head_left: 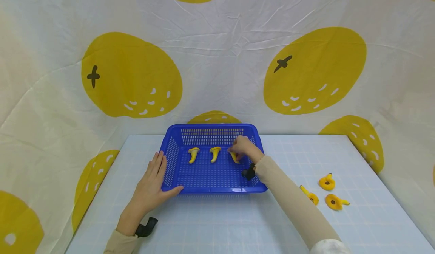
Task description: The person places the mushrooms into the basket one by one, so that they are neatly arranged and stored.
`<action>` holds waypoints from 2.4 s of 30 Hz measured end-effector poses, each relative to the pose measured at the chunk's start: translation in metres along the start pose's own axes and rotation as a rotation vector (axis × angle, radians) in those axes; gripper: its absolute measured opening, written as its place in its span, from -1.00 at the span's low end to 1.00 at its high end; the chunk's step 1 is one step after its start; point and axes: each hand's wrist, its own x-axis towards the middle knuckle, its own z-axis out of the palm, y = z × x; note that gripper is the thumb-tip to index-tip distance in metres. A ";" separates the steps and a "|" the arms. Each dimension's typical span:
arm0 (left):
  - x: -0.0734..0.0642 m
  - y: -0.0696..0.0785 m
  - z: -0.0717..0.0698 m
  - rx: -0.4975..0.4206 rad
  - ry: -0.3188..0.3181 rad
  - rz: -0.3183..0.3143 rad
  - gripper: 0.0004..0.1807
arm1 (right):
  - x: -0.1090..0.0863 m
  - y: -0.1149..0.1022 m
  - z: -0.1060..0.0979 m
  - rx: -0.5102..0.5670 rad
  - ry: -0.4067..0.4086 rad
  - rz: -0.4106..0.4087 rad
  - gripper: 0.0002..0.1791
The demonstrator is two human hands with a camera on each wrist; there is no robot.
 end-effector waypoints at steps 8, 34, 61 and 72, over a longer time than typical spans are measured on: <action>0.000 -0.001 0.001 0.002 -0.009 -0.014 0.27 | 0.001 0.000 -0.001 0.062 -0.019 0.008 -0.80; 0.000 -0.004 0.004 0.004 -0.005 -0.019 0.27 | -0.005 -0.001 -0.002 -0.084 0.023 -0.002 -0.81; 0.000 -0.004 0.004 0.003 0.000 -0.009 0.28 | -0.004 -0.002 0.001 -0.060 -0.043 0.006 -0.71; 0.001 -0.001 0.001 0.001 -0.010 -0.015 0.27 | -0.007 -0.006 0.002 -0.147 -0.046 -0.007 -0.70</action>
